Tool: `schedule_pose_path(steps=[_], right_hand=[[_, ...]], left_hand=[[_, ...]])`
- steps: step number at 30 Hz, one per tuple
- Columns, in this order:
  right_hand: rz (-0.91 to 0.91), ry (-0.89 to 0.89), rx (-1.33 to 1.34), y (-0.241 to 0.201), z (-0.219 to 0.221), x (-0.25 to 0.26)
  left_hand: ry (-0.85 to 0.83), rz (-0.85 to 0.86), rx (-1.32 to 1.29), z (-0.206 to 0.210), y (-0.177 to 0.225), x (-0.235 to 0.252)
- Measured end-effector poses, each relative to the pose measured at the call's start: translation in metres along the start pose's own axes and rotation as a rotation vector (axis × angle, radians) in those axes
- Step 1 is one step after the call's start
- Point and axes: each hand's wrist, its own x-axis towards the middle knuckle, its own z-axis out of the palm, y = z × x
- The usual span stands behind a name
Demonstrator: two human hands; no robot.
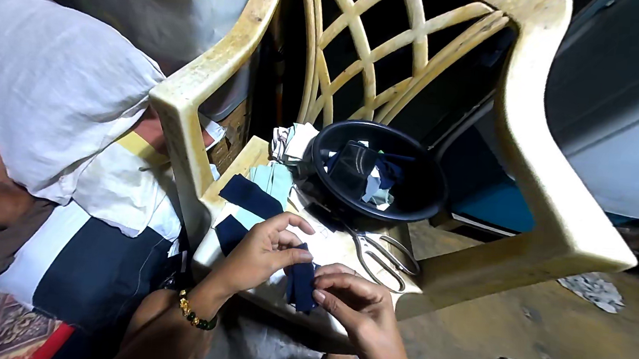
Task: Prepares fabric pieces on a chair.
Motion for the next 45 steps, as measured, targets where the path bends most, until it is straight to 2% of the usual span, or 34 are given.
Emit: schedule_pose_path(steps=[4,7,16,22,27,29,30,32,35,36,45], right_hand=[[-0.004,-0.019,-0.057,-0.003,0.001,-0.001],[-0.006,-0.023,-0.074,-0.004,0.003,0.000],[-0.061,0.107,-0.082,0.000,0.004,0.003],[-0.081,0.155,-0.184,0.001,0.003,0.007],[-0.072,0.120,-0.188,0.000,0.000,0.010],[-0.092,0.169,-0.372,-0.001,-0.007,0.013],[-0.091,0.233,-0.592,-0.002,-0.014,0.015],[0.085,0.300,-1.033,-0.008,-0.027,0.019],[0.557,0.215,-1.331,-0.009,-0.038,0.032],[0.653,0.177,-1.380,-0.008,-0.038,0.035],[0.867,-0.012,-1.542,-0.013,-0.047,0.065]], left_hand=[[0.101,-0.022,0.001,0.003,0.001,0.000],[0.108,-0.027,-0.038,0.003,0.001,0.001],[-0.147,-0.086,-0.219,-0.003,-0.011,-0.001],[-0.001,-0.274,-0.191,0.012,-0.005,-0.003],[0.061,-0.257,-0.170,0.022,-0.006,-0.003],[0.116,-0.189,-0.146,0.024,-0.010,-0.002],[0.139,-0.145,-0.134,0.023,-0.011,-0.001],[0.165,-0.065,-0.138,0.022,-0.014,0.000],[0.172,0.015,-0.177,0.020,-0.016,0.001],[0.176,0.030,-0.186,0.020,-0.017,0.002],[0.318,0.066,-0.152,0.012,-0.022,0.006]])
